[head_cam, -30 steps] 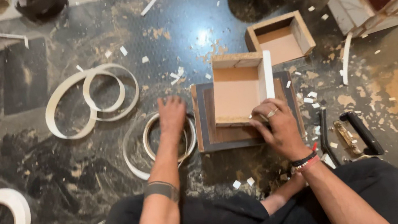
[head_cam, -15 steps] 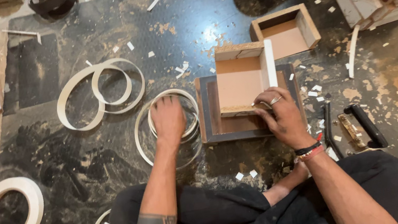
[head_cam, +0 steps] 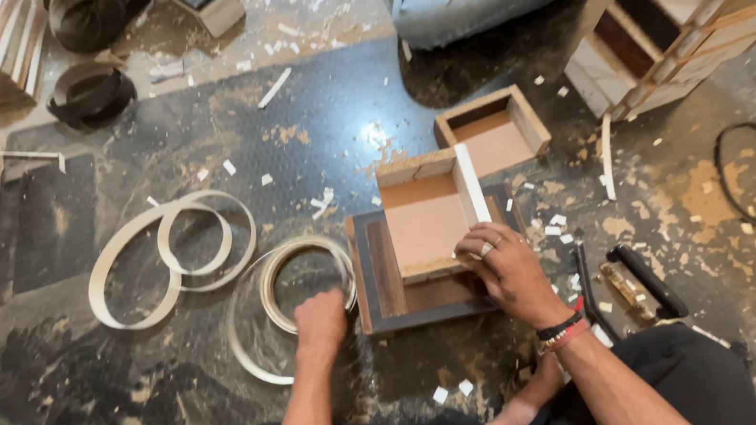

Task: The person sits on the floor and assembles small wooden boxes by attaching white edge banding to the edges of the box sides. They use a staple gun to secure the banding in place, working on multiple boxes one at a time.

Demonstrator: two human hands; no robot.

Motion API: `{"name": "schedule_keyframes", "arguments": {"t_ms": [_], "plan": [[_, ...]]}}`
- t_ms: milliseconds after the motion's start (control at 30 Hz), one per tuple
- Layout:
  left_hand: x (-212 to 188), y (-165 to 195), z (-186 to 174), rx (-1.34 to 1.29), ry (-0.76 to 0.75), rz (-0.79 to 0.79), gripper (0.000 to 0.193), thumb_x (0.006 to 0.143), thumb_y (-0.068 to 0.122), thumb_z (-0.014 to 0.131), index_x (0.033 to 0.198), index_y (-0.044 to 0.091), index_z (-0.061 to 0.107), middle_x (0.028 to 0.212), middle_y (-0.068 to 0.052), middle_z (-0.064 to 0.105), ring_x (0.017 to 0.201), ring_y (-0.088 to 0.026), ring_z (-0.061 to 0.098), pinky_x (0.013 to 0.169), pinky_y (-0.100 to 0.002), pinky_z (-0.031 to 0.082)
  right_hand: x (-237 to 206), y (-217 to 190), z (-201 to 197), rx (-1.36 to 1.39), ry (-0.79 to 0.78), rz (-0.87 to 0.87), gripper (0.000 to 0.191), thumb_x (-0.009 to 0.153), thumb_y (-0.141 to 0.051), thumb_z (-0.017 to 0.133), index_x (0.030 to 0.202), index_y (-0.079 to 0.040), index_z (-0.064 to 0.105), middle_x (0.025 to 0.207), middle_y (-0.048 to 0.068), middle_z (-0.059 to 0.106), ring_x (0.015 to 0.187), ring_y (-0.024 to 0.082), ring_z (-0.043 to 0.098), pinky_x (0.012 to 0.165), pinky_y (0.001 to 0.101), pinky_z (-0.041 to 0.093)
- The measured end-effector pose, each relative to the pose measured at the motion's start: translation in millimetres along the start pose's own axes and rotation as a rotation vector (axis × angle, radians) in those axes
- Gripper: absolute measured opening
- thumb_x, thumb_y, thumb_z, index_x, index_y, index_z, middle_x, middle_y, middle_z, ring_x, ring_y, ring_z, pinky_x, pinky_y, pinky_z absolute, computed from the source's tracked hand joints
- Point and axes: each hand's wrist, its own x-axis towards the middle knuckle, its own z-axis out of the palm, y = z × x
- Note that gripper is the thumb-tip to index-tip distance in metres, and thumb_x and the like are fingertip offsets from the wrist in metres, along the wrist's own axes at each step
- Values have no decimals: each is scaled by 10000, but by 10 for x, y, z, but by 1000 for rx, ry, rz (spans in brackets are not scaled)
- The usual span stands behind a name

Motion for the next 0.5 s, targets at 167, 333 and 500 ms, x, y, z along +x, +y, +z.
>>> {"name": "schedule_keyframes", "arguments": {"t_ms": [167,333,500], "plan": [[-82,114,-554,-434,340,78,249,953,247,647,1131,75,678,928,-141,767,822,-387,728,676,-518,545,17,16,-54,21,-2,42,189,883,-76,704,1071,-82,694,1171,92,689,1242,346,596,1031,444,477],[-274,557,-765,-815,376,450,223,949,210,660,1150,172,747,1002,-79,772,862,-296,757,732,-375,589,3,-93,-107,81,63,61,369,837,-92,753,1187,-41,645,1241,142,634,1232,362,567,1042,450,450],[-323,814,-638,-831,223,614,226,971,192,660,1177,172,752,1015,-87,761,911,-305,737,736,-383,560,-135,-160,-171,81,141,-4,507,782,-9,704,1280,-17,608,1299,150,621,1257,377,549,1092,460,418]]}}
